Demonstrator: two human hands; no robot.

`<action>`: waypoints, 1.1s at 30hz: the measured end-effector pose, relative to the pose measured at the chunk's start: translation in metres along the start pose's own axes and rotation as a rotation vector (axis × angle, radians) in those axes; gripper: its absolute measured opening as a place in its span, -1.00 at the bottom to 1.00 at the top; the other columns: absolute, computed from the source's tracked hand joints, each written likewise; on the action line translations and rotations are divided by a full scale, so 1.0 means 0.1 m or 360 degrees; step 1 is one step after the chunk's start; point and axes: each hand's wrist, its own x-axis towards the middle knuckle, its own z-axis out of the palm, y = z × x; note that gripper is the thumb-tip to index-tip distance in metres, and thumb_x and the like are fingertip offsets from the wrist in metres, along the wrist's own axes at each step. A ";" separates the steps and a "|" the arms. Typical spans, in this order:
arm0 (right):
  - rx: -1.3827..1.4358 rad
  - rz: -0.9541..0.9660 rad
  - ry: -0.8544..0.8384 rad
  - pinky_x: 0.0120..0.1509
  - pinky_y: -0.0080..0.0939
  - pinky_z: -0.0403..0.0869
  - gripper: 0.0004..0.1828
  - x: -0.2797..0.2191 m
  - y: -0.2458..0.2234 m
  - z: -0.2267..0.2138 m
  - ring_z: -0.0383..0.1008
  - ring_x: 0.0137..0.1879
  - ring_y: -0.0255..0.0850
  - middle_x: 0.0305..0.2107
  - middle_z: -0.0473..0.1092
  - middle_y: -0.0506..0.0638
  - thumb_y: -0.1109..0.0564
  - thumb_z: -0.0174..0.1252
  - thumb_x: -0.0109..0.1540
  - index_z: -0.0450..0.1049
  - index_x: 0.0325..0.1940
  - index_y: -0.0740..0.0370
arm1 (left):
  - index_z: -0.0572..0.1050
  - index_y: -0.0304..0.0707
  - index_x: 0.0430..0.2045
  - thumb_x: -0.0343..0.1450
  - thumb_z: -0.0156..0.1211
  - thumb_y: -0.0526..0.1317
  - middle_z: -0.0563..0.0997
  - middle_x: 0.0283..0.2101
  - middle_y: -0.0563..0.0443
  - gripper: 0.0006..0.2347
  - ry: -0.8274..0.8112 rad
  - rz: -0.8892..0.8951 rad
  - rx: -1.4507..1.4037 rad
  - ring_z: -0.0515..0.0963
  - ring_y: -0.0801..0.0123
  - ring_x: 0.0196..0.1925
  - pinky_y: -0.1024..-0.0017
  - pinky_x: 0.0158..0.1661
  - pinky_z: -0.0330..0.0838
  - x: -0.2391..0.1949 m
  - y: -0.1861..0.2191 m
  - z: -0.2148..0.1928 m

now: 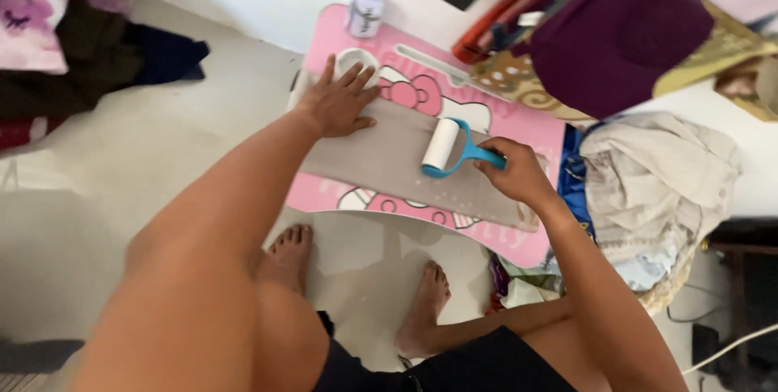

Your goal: The person uses a lint roller to clean a patterned cloth placed on a pink Hello Kitty tray. They roll the tool back and forth across the fabric surface, then flip the cloth over to clean the other side. The person continues to roll the tool over the cloth multiple times to remove lint.

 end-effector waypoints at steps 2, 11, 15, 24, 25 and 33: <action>-0.0023 0.0021 -0.0017 -0.03 -0.04 0.48 -0.68 0.14 -0.10 0.10 0.57 -0.10 0.02 -0.30 0.58 0.11 0.23 0.36 0.12 0.63 -0.03 0.12 | 0.07 0.18 0.48 0.53 -0.36 0.31 -0.01 0.59 0.04 -0.40 -0.0017 -0.0040 -0.0007 -0.08 0.16 0.61 -0.30 0.46 -0.35 -0.08 -0.06 -0.08; -0.0197 -0.0186 0.0016 -0.12 -0.21 0.45 -0.65 0.59 -0.87 0.46 0.46 -0.28 -0.16 -0.33 0.54 0.05 0.17 0.36 0.13 0.57 -0.02 0.32 | 0.49 -0.16 0.09 0.47 -0.02 0.16 0.23 0.49 -0.16 -0.53 0.0371 -0.0092 0.0091 -0.03 0.04 0.58 -0.34 0.40 -0.39 0.04 -0.57 0.13; -0.0107 -0.0261 0.0057 -0.13 -0.29 0.41 -0.64 0.74 -1.02 0.66 0.40 -0.29 -0.24 -0.35 0.53 -0.03 0.19 0.38 0.13 0.57 -0.01 0.29 | 0.53 -0.26 0.04 0.43 0.07 0.08 0.26 0.48 -0.20 -0.55 0.0359 -0.0178 0.0092 -0.01 0.02 0.59 -0.39 0.37 -0.44 0.05 -0.70 0.07; 0.0154 -0.0359 0.0076 -0.14 -0.34 0.39 -0.67 1.00 -1.32 1.01 0.34 -0.30 -0.29 -0.37 0.45 -0.05 0.27 0.34 0.15 0.54 -0.01 0.33 | 0.54 -0.19 0.09 0.39 0.13 0.13 0.36 0.43 -0.17 -0.51 0.0354 -0.0340 0.0074 0.09 -0.02 0.56 -0.43 0.35 -0.49 -0.06 -0.91 0.13; 0.0156 -0.0359 0.0073 -0.14 -0.34 0.39 -0.67 1.02 -1.37 1.03 0.34 -0.30 -0.29 -0.37 0.45 -0.05 0.27 0.34 0.15 0.54 -0.01 0.33 | 0.54 -0.19 0.09 0.39 0.13 0.13 0.36 0.43 -0.17 -0.51 0.0351 -0.0342 0.0073 0.09 -0.02 0.56 -0.43 0.35 -0.49 -0.08 -0.93 0.15; 0.0222 -0.0403 0.0105 -0.26 -0.36 0.31 -0.82 1.19 -1.56 1.21 0.26 -0.40 -0.33 -0.51 0.38 -0.11 0.32 0.31 0.11 0.54 -0.21 0.27 | 0.52 -0.27 0.12 0.52 -0.01 0.06 0.42 0.39 -0.21 -0.57 0.0472 -0.0562 0.0021 0.14 -0.03 0.54 -0.48 0.32 -0.52 -0.23 -1.21 0.35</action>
